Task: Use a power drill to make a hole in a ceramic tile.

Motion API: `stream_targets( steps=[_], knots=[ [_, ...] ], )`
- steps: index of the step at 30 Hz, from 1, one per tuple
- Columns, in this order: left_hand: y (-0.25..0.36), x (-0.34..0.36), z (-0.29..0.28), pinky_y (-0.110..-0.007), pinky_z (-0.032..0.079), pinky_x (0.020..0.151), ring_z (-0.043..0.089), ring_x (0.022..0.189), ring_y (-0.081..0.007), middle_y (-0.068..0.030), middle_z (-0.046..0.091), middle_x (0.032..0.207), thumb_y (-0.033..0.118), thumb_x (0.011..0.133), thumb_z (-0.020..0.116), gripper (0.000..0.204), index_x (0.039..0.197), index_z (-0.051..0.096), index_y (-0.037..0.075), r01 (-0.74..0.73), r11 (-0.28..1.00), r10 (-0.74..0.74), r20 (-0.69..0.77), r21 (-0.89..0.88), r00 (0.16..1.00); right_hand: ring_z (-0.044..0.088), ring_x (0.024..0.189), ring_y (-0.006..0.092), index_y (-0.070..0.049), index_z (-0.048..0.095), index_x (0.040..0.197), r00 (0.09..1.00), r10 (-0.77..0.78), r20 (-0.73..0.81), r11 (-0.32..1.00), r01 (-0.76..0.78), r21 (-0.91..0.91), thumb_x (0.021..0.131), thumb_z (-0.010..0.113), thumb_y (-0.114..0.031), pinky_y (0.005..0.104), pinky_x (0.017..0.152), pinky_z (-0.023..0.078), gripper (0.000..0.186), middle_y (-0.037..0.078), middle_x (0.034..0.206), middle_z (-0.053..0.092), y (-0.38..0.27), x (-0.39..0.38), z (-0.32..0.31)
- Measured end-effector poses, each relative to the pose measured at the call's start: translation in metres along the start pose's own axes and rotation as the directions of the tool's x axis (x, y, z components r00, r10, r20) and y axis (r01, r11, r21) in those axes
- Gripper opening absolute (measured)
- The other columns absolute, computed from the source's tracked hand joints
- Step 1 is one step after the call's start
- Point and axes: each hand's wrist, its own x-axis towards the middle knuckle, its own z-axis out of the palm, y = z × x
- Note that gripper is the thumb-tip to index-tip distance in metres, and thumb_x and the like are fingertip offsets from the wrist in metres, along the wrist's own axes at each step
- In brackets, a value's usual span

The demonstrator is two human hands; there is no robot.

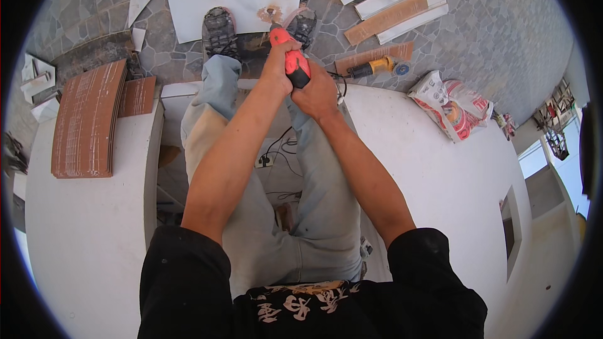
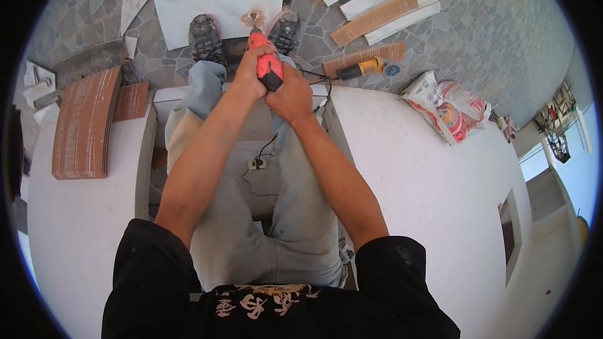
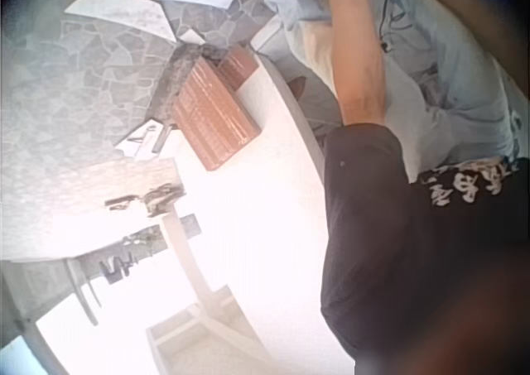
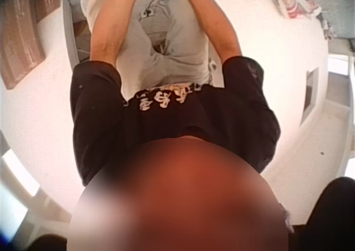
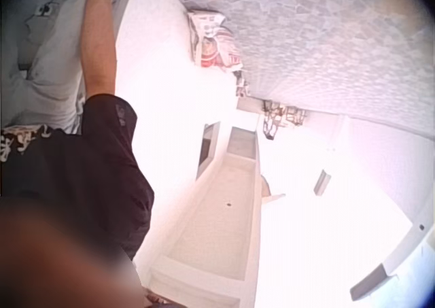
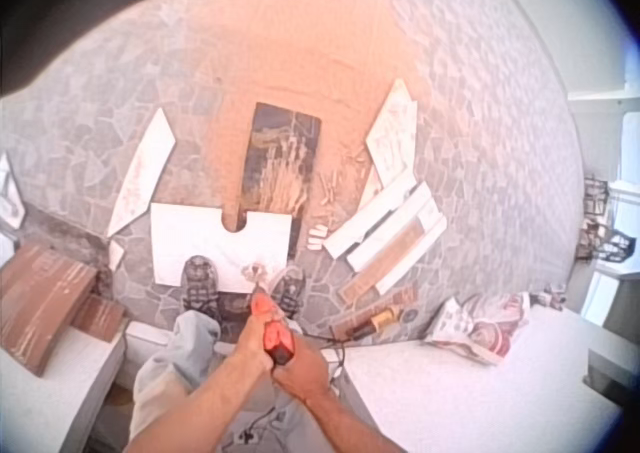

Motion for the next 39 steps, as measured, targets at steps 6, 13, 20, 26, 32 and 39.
stream_targets(
  steps=[6, 13, 20, 26, 32, 39],
  knots=[
    [0.004, -0.004, 0.0, -0.04, 0.054, 0.074, 0.062, 0.074, -0.0235, -0.0068, 0.063, 0.081, 0.01, 0.077, 0.071, 0.016, 0.089, 0.061, 0.009, 0.046, 0.999, -0.046, -0.014, -0.02, 0.999, 0.063, 0.104, 0.044, -0.005, 0.06, 0.12, 1.0, 0.006, 0.01, 1.0, -0.005, -0.021, 0.071, 0.07, -0.019, 0.0509, 0.089, 0.049, 0.052, 0.025, 0.108, 0.067, -0.002, 0.001, -0.001],
    [0.008, -0.007, -0.002, -0.041, 0.054, 0.077, 0.062, 0.077, -0.0234, -0.006, 0.064, 0.084, 0.01, 0.077, 0.071, 0.016, 0.09, 0.063, 0.009, 0.056, 0.998, -0.056, 0.002, -0.028, 0.998, 0.062, 0.103, 0.0447, -0.006, 0.06, 0.116, 1.0, 0.001, 0.019, 1.0, -0.001, -0.01, 0.071, 0.069, -0.017, 0.0508, 0.089, 0.049, 0.047, 0.024, 0.106, 0.067, -0.008, 0.0, -0.001],
    [0.007, -0.007, -0.003, -0.039, 0.054, 0.074, 0.062, 0.074, -0.0228, -0.0059, 0.063, 0.081, 0.01, 0.077, 0.071, 0.015, 0.089, 0.062, 0.009, 0.041, 0.998, -0.041, 0.018, -0.036, 0.999, 0.063, 0.099, 0.0449, -0.005, 0.061, 0.112, 1.0, -0.008, 0.013, 1.0, 0.008, 0.004, 0.071, 0.07, -0.018, 0.0502, 0.087, 0.05, 0.044, 0.024, 0.103, 0.067, -0.006, 0.0, 0.0],
    [0.005, -0.002, -0.004, -0.04, 0.054, 0.073, 0.062, 0.073, -0.023, -0.0062, 0.063, 0.08, 0.009, 0.077, 0.071, 0.015, 0.088, 0.061, 0.009, 0.022, 0.999, -0.022, 0.014, -0.04, 1.0, 0.063, 0.099, 0.045, -0.005, 0.061, 0.111, 1.0, -0.026, -0.007, 1.0, 0.026, 0.008, 0.071, 0.071, -0.019, 0.0507, 0.086, 0.05, 0.043, 0.024, 0.102, 0.067, -0.004, 0.001, 0.001],
    [0.006, -0.003, -0.004, -0.04, 0.055, 0.074, 0.062, 0.074, -0.024, -0.007, 0.064, 0.082, 0.009, 0.077, 0.071, 0.016, 0.09, 0.062, 0.008, 0.036, 0.998, -0.036, 0.011, -0.05, 0.999, 0.063, 0.099, 0.0454, -0.006, 0.062, 0.11, 1.0, -0.024, 0.008, 1.0, 0.024, -0.005, 0.072, 0.072, -0.02, 0.0516, 0.085, 0.05, 0.042, 0.024, 0.103, 0.068, -0.004, 0.003, 0.001],
    [0.004, -0.005, 0.002, -0.04, 0.055, 0.076, 0.063, 0.077, -0.0247, -0.0076, 0.064, 0.084, 0.009, 0.076, 0.072, 0.018, 0.092, 0.064, 0.008, 0.035, 0.997, -0.036, -0.009, -0.065, 0.999, 0.064, 0.099, 0.0436, -0.007, 0.06, 0.114, 0.999, -0.05, 0.015, 0.998, 0.051, -0.03, 0.07, 0.071, -0.019, 0.0507, 0.086, 0.051, 0.047, 0.022, 0.102, 0.067, 0.003, 0.006, 0.001]
  ],
)
